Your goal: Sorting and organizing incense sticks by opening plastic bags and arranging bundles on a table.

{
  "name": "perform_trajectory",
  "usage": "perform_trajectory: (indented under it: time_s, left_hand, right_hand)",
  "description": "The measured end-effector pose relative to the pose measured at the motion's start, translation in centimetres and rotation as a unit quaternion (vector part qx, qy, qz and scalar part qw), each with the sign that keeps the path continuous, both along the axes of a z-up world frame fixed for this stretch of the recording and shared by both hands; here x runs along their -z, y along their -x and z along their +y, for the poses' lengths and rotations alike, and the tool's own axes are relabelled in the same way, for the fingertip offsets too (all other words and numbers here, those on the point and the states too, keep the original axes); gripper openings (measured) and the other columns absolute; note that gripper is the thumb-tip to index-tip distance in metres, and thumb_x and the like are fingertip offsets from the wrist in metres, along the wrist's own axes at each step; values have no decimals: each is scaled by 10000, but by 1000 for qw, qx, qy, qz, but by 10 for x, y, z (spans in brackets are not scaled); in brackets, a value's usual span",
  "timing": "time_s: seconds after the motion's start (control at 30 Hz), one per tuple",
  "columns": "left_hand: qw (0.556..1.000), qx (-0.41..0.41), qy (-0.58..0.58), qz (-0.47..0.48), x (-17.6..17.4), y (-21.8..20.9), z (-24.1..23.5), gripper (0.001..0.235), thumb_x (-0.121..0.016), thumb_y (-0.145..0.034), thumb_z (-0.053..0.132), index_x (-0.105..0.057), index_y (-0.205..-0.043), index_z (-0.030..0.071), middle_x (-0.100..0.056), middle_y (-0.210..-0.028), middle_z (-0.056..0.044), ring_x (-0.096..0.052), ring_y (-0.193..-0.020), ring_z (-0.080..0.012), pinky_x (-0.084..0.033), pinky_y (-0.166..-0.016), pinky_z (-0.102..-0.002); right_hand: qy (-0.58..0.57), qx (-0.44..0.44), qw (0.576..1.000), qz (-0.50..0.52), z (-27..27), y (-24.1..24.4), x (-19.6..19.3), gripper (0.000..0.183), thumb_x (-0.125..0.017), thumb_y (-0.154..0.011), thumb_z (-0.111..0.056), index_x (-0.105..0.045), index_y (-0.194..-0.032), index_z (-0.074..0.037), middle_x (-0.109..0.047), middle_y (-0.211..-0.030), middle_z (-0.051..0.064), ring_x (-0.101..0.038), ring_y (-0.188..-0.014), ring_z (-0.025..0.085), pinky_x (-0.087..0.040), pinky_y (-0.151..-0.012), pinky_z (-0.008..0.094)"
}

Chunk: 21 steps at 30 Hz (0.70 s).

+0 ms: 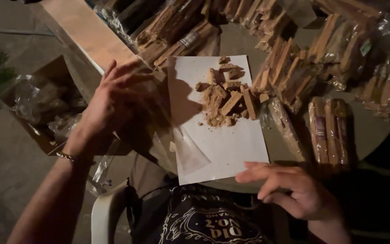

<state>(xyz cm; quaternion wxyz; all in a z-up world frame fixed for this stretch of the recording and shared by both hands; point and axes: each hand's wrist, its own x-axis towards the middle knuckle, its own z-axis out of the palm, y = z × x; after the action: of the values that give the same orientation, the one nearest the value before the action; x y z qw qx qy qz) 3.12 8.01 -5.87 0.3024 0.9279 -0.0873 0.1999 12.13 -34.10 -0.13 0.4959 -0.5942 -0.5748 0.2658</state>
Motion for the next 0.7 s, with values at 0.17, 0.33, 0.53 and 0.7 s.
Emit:
perform_trajectory:
  time_s: [0.17, 0.33, 0.53, 0.7]
  left_hand:
    - [995, -8, -99, 18, 11, -4, 21, 444, -542, -830, -43, -803, -974, 287, -599, -1514, -82, -313, -1545, -413, -73, -1257, -661]
    - [987, -109, 66, -100, -18, 30, -26, 322, -517, -932, -225, -715, -994, 22, -652, -1302, -211, -558, -1270, -356, -442, -1078, -514]
    - [847, -94, 511, 113, -24, 92, -133, 159, -689, -938, 206, -743, -939, 56, -733, -800, -58, -641, -646, -140, -525, -562, -265]
    - [734, 43, 633, 243, 4, 108, -179, 214, -758, -924, 222, -803, -923, 13, -738, -740, -61, -595, -592, -101, -459, -519, -248]
  right_hand:
    - [2, 99, 993, 69, 6, 8, 12, 71, -625, -967, -141, -655, -904, -128, -778, -1161, 226, -770, -1162, 371, -590, -1033, 441]
    - [-39, 160, 984, -71, 35, 14, 11, 77, -584, -982, -131, -631, -930, -100, -752, -1159, 195, -789, -1068, 308, -650, -874, 325]
    - [-170, 208, 916, -298, 50, 12, 29, 237, -578, -1004, -254, -581, -1075, -28, -669, -1129, 159, -739, -1029, 317, -685, -939, 444]
    - [-244, 185, 888, -344, 56, 16, 22, 303, -647, -955, -267, -548, -1069, -5, -632, -1038, 146, -730, -890, 288, -713, -850, 470]
